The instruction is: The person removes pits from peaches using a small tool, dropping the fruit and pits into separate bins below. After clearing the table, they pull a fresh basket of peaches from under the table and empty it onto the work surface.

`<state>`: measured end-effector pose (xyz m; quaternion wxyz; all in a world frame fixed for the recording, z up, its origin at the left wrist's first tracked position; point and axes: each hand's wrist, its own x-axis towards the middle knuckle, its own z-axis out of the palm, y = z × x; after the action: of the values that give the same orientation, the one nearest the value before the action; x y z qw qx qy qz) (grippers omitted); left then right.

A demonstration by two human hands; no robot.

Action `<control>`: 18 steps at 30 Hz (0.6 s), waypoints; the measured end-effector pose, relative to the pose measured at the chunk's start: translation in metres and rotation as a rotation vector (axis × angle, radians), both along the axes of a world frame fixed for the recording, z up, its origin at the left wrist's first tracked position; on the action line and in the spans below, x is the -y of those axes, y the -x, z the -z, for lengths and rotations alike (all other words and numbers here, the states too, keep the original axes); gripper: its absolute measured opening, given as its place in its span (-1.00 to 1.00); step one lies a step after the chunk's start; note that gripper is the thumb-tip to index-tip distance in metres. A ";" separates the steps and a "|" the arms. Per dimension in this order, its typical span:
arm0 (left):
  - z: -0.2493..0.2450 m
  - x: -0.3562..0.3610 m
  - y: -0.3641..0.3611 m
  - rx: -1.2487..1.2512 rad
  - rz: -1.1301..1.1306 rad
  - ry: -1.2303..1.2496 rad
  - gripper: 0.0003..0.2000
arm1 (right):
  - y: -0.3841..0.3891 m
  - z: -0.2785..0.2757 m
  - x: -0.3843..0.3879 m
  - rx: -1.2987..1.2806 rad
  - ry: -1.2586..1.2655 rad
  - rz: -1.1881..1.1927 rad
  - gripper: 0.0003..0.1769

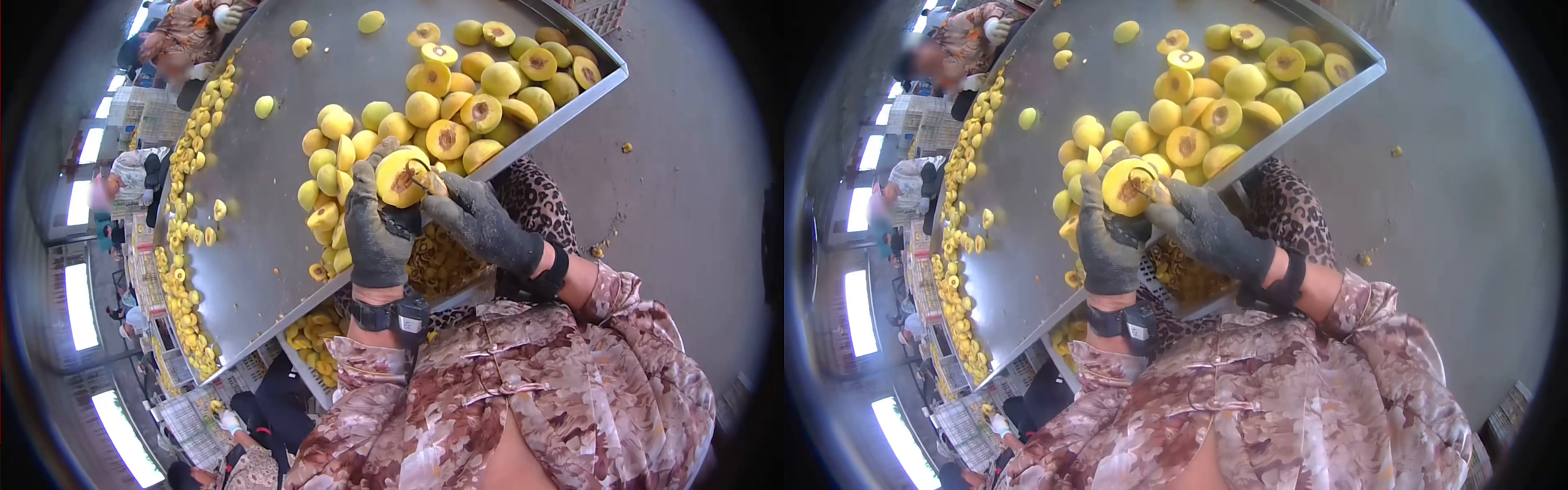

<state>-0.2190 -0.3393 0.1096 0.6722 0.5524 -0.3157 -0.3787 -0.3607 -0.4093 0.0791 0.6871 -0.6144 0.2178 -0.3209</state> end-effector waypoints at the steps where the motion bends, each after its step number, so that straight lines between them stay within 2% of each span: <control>1: 0.004 0.000 0.003 0.336 0.000 0.006 -0.56 | 0.001 0.007 -0.002 -0.011 0.066 0.013 -0.73; 4: 0.010 0.007 0.029 -0.009 -0.085 0.007 -0.54 | 0.011 0.018 -0.010 -0.038 0.042 -0.009 -0.71; 8: 0.028 0.008 0.028 0.223 -0.104 0.017 -0.57 | 0.008 0.032 -0.022 0.033 0.083 0.062 -0.71; 9: 0.029 0.006 0.028 0.353 -0.112 0.027 -0.59 | 0.008 0.034 -0.022 0.028 0.117 0.070 -0.71; 12: 0.020 0.004 0.034 0.182 -0.191 0.064 -0.78 | 0.008 0.033 -0.022 0.014 0.194 0.046 -0.72; 14: 0.001 0.004 0.040 -0.086 -0.201 0.077 -0.71 | 0.008 0.032 -0.022 0.006 0.264 0.024 -0.72; 15: -0.007 0.004 0.045 -0.083 -0.222 0.074 -0.67 | 0.010 0.034 -0.026 -0.001 0.307 0.010 -0.71; 17: -0.018 0.002 0.054 -0.075 -0.271 0.068 -0.58 | 0.012 0.033 -0.034 0.062 0.142 -0.088 -0.69; 18: -0.020 0.001 0.053 -0.053 -0.281 0.079 -0.59 | 0.012 0.027 -0.037 0.130 -0.063 -0.164 -0.68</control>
<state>-0.2724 -0.3406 0.1300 0.7479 0.5540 -0.2322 -0.2824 -0.3723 -0.3726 0.0520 0.7426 -0.5862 0.1318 -0.2960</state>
